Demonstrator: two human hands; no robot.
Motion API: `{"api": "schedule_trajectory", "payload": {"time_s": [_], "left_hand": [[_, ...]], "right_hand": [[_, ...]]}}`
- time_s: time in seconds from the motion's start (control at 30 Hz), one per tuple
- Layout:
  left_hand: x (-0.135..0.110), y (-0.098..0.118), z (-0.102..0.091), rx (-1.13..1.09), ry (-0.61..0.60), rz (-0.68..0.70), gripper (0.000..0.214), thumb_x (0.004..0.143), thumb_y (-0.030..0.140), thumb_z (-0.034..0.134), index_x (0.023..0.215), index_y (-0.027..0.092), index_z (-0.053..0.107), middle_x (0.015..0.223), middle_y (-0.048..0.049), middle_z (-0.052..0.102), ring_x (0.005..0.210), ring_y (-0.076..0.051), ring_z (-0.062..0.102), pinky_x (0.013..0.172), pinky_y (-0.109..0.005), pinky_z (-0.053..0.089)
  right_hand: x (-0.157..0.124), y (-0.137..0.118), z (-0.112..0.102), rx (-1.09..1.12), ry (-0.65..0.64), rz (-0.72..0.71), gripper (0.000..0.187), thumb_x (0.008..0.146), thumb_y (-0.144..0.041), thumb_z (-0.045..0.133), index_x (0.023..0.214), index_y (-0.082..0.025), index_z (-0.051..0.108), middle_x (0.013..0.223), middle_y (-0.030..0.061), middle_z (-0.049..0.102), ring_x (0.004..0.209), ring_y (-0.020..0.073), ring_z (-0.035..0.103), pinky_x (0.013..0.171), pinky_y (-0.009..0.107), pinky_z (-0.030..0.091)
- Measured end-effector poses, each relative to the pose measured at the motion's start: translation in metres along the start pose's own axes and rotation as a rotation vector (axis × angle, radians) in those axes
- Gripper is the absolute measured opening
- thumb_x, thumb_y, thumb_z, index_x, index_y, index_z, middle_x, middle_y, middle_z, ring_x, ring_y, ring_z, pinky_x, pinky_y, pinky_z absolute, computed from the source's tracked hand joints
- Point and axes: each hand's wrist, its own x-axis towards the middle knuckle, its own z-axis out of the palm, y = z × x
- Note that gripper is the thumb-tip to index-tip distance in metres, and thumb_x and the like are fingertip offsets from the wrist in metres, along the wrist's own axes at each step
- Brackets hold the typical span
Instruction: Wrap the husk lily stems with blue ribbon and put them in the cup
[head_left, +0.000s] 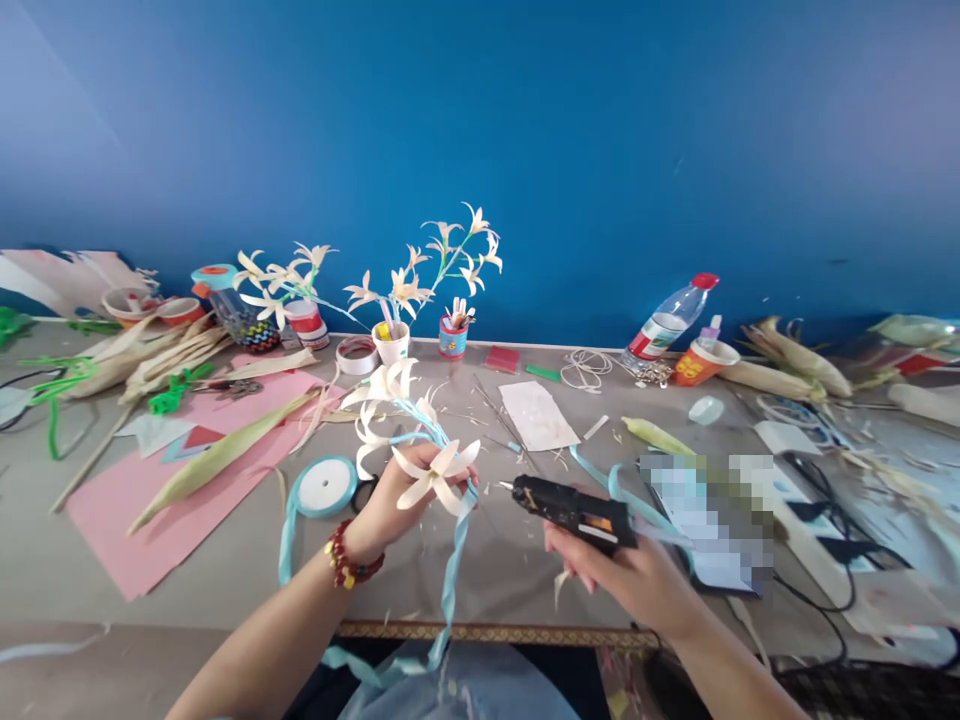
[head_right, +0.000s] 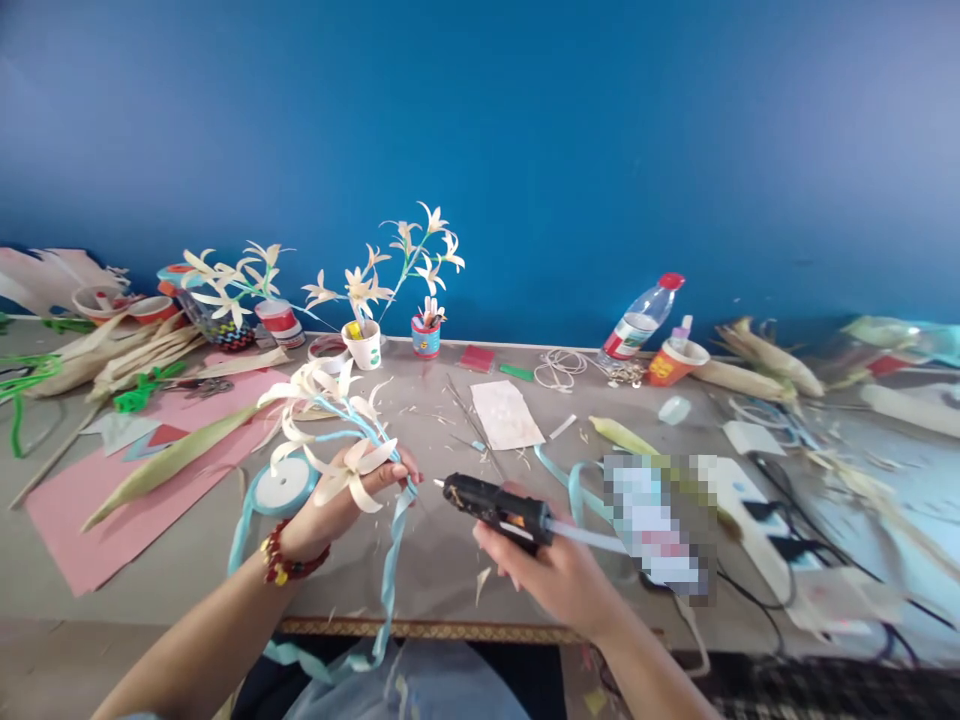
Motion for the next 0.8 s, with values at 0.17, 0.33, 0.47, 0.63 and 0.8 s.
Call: {"api": "schedule_trajectory", "payload": {"time_s": [0.17,0.33,0.47,0.63,0.8], "left_hand": [[0.001,-0.008,-0.002,-0.019,-0.044,0.021,0.028,0.083,0.041,0.072,0.08,0.014,0.076,0.074,-0.0069,0.072,0.069,-0.018,0.064,0.064,-0.028,0.05],[0.0,-0.008,-0.003,0.081,-0.05,0.076,0.031,0.087,0.043,0.067,0.081,0.014,0.076,0.074,-0.0069,0.07,0.068,-0.017,0.061,0.064,-0.027,0.046],[-0.001,-0.003,-0.001,0.066,-0.057,0.069,0.036,0.088,0.047,0.066,0.081,0.012,0.075,0.071,-0.0072,0.068,0.068,-0.018,0.06,0.064,-0.028,0.046],[-0.001,0.0,0.002,0.007,-0.06,0.02,0.035,0.084,0.046,0.071,0.08,0.012,0.075,0.072,-0.0071,0.07,0.066,-0.017,0.061,0.063,-0.027,0.046],[0.0,0.002,0.002,-0.054,-0.066,-0.021,0.032,0.083,0.044,0.073,0.079,0.012,0.076,0.07,-0.0067,0.071,0.064,-0.016,0.062,0.062,-0.027,0.048]], "right_hand": [[-0.001,0.0,0.006,-0.195,0.099,-0.123,0.031,0.083,-0.051,0.071,0.093,-0.021,0.071,0.064,0.0029,0.069,0.049,0.019,0.063,0.041,0.027,0.052],[0.003,-0.011,0.004,-0.383,0.022,-0.287,0.018,0.087,-0.042,0.068,0.087,-0.024,0.072,0.061,0.0009,0.067,0.058,0.0216,0.067,0.052,0.029,0.056],[0.005,-0.01,0.007,-0.442,0.047,-0.358,0.014,0.086,-0.038,0.069,0.088,-0.024,0.071,0.064,0.0014,0.069,0.058,0.0211,0.068,0.052,0.028,0.055],[0.007,-0.008,0.009,-0.465,0.011,-0.388,0.009,0.088,-0.032,0.066,0.087,-0.024,0.069,0.064,0.0009,0.069,0.056,0.0196,0.069,0.051,0.026,0.055],[0.009,-0.01,0.01,-0.482,0.002,-0.411,0.01,0.09,-0.03,0.064,0.082,-0.024,0.067,0.063,0.0013,0.069,0.056,0.0197,0.069,0.05,0.026,0.054]]}}
